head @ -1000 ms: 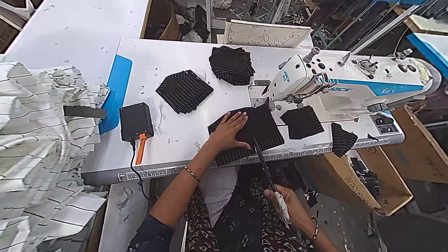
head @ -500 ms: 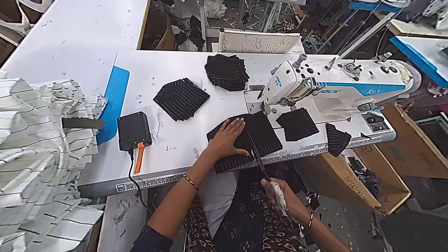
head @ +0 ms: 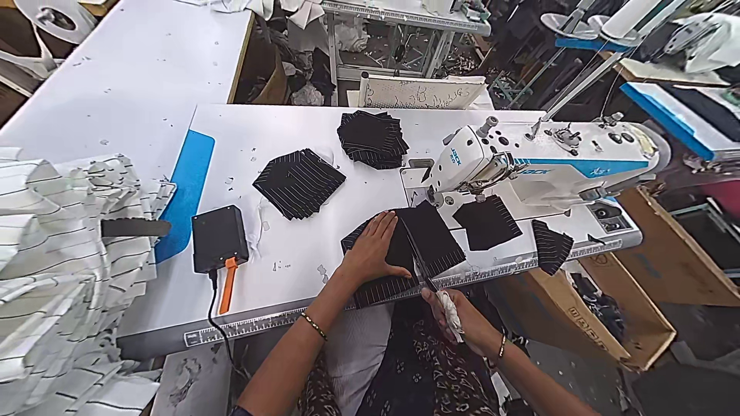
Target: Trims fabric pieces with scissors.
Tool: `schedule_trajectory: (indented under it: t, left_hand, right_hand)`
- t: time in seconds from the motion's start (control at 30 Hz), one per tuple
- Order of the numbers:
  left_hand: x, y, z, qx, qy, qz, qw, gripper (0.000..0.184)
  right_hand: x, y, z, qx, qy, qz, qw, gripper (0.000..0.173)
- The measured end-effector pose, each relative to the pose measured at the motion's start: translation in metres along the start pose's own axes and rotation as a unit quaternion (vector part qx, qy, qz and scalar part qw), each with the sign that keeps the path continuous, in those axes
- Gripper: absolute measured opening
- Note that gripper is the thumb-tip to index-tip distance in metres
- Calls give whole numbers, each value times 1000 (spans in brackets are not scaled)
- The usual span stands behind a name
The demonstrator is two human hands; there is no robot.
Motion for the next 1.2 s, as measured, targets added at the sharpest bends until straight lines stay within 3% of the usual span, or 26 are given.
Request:
schedule_trajectory:
  t: [0.43, 0.63, 0.83, 0.97, 1.07, 1.2]
  left_hand:
    - [7, 7, -6, 72, -22, 58, 995, 93]
    - [37, 15, -8, -38, -51, -83, 994, 69]
    - [57, 19, 6, 39, -44, -65, 996, 47]
    - [51, 20, 7, 35, -29, -27, 999, 41]
    - [44, 25, 7, 79, -36, -8, 996, 39]
    - [44, 30, 4, 89, -24, -17, 996, 42]
  right_hand:
    - [-25, -22, 0, -21, 18, -8, 1000, 32]
    - [-8, -18, -10, 5, -42, -21, 999, 30]
    - [12, -6, -16, -25, -101, -18, 994, 39]
    - [17, 3, -21, -12, -99, -20, 995, 38]
    - [19, 9, -23, 2, -124, -32, 992, 36]
    - [29, 24, -31, 31, -172, -57, 983, 42]
Point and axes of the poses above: each hand's wrist, its own y-axis away from the middle knuckle, its own z-axis out of the palm, x = y × z, the point moved 6 cm from there along -y, towards the middle knuckle, and after that the axes turned 3 degrees about -y, right-handed, at the moved point
